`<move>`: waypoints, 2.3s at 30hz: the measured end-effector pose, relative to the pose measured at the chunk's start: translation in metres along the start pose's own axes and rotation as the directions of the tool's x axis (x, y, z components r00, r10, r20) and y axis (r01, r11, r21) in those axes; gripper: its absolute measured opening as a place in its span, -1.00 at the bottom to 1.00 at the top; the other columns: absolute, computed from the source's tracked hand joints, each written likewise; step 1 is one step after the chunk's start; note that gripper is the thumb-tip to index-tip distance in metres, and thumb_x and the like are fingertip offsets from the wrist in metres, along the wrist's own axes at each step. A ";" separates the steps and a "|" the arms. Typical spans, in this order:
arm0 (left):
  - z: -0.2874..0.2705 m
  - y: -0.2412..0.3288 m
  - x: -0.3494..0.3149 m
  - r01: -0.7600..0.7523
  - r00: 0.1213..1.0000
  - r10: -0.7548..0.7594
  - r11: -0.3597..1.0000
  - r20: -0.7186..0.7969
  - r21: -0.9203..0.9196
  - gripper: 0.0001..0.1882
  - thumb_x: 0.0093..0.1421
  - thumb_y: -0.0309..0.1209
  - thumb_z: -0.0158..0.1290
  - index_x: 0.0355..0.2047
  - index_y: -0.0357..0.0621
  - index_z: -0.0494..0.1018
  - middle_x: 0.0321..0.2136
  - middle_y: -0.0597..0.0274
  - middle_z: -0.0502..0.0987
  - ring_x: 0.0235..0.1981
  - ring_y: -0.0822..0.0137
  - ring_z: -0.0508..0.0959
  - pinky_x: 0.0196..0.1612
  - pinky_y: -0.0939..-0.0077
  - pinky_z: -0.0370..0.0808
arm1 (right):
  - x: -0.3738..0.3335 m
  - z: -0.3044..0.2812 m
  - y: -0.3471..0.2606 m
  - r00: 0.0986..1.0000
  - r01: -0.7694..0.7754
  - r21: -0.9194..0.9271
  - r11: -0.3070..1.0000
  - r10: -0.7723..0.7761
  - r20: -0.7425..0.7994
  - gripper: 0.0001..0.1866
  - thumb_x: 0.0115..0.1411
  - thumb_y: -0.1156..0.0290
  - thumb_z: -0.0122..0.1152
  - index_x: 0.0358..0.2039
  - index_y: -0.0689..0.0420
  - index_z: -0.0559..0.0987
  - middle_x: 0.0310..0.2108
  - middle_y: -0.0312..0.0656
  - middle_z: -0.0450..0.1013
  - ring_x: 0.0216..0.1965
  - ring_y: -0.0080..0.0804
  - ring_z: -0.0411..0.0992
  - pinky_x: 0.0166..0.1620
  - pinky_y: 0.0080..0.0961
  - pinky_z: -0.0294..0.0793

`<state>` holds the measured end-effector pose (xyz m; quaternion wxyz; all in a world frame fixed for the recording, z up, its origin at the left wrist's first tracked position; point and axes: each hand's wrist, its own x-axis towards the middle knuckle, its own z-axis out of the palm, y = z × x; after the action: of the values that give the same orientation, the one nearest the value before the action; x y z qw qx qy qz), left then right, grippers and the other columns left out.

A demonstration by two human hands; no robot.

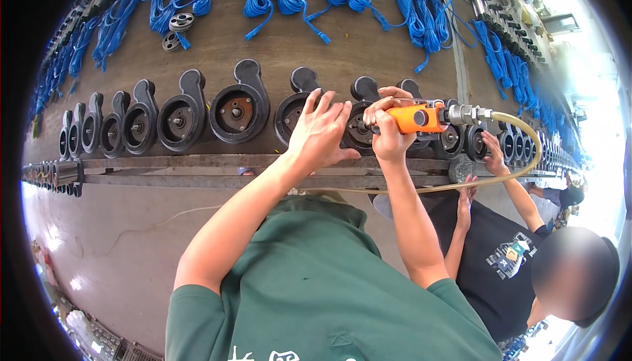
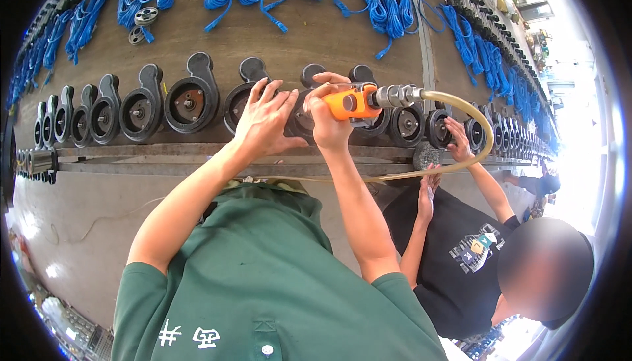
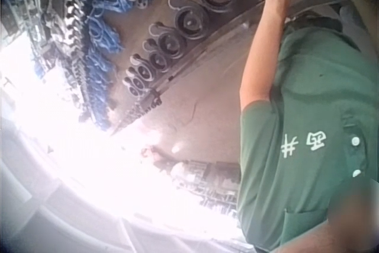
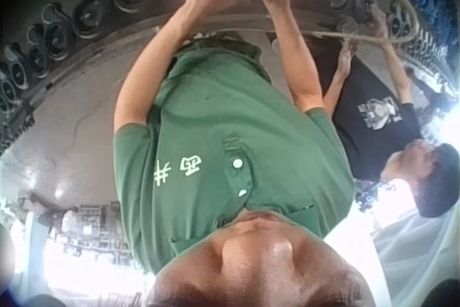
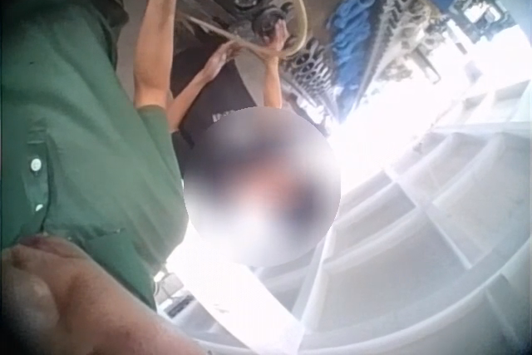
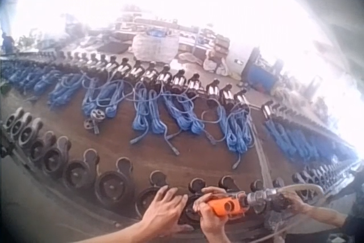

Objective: The person uses a pneumatic screwdriver to secure screws into circular black components lined up on a workbench.

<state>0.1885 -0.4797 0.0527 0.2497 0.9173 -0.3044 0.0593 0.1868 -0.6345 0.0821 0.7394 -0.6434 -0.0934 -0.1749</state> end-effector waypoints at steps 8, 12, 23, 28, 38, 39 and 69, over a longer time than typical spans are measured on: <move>0.002 -0.001 0.000 -0.011 1.000 0.010 1.000 -0.018 -0.005 0.03 -0.28 0.10 0.42 0.10 -0.38 0.38 -0.07 0.00 0.51 0.20 -0.03 0.33 0.37 -0.02 0.06 | 0.001 0.000 0.010 0.999 -0.037 0.062 0.997 0.040 -0.037 -0.89 0.09 0.62 -0.05 -0.34 0.35 0.38 -0.41 -0.10 0.37 -0.57 -0.50 0.34 -0.39 -0.49 0.46; 0.002 -0.002 0.000 -0.007 1.000 0.007 1.000 -0.019 -0.010 0.03 -0.29 0.09 0.42 0.10 -0.37 0.38 -0.07 0.01 0.51 0.20 -0.02 0.33 0.37 -0.01 0.07 | 0.003 0.000 0.008 0.997 -0.071 0.041 0.997 0.072 -0.018 -0.87 0.09 0.63 -0.04 -0.31 0.36 0.38 -0.46 -0.12 0.37 -0.56 -0.50 0.35 -0.39 -0.49 0.46; 0.000 -0.001 -0.001 -0.007 1.000 0.007 1.000 -0.016 0.000 0.02 -0.29 0.09 0.42 0.09 -0.35 0.38 -0.07 0.03 0.51 0.20 0.00 0.32 0.36 -0.02 0.08 | 0.002 -0.002 0.017 0.998 -0.053 -0.014 0.999 0.053 0.046 -0.73 0.10 0.62 -0.03 -0.14 0.36 0.34 -0.52 -0.19 0.35 -0.56 -0.52 0.33 -0.39 -0.52 0.44; 0.002 -0.002 -0.001 -0.002 1.000 0.002 1.000 -0.014 0.006 0.02 -0.29 0.10 0.41 0.09 -0.34 0.38 -0.06 0.03 0.51 0.21 0.00 0.32 0.36 -0.02 0.07 | 0.002 0.003 0.014 0.997 -0.064 0.014 0.998 0.063 0.038 -0.75 0.12 0.62 -0.03 -0.15 0.36 0.34 -0.53 -0.19 0.34 -0.56 -0.52 0.33 -0.38 -0.53 0.44; 0.000 -0.001 -0.002 -0.001 1.000 0.001 1.000 -0.002 0.008 0.02 -0.28 0.11 0.40 0.09 -0.35 0.38 -0.06 0.02 0.51 0.21 -0.01 0.32 0.37 -0.01 0.05 | 0.000 -0.001 0.014 0.995 -0.080 -0.003 0.997 0.080 0.065 -0.76 0.10 0.62 0.00 -0.17 0.32 0.35 -0.52 -0.20 0.35 -0.55 -0.51 0.35 -0.36 -0.54 0.44; -0.001 -0.001 -0.001 0.003 1.000 -0.003 1.000 0.006 0.001 0.01 -0.27 0.09 0.40 0.10 -0.36 0.39 -0.04 0.02 0.51 0.22 -0.01 0.31 0.37 -0.01 0.05 | -0.001 -0.002 0.015 0.995 -0.077 -0.006 0.997 0.078 0.068 -0.76 0.10 0.62 0.00 -0.18 0.32 0.35 -0.52 -0.21 0.35 -0.55 -0.51 0.35 -0.36 -0.54 0.43; 0.000 0.000 -0.002 -0.007 1.000 0.006 1.000 -0.029 -0.007 0.02 -0.27 0.08 0.41 0.10 -0.40 0.38 -0.03 -0.02 0.51 0.22 -0.01 0.32 0.36 0.03 0.06 | -0.007 0.003 0.007 0.999 -0.036 -0.003 0.999 0.036 0.039 -0.79 0.10 0.65 0.11 -0.20 0.28 0.47 -0.40 -0.29 0.47 -0.41 -0.63 0.42 -0.29 -0.68 0.42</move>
<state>0.1870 -0.4782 0.0521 0.2571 0.9145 -0.3039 0.0724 0.1834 -0.6294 0.0742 0.7397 -0.6492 -0.0959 -0.1490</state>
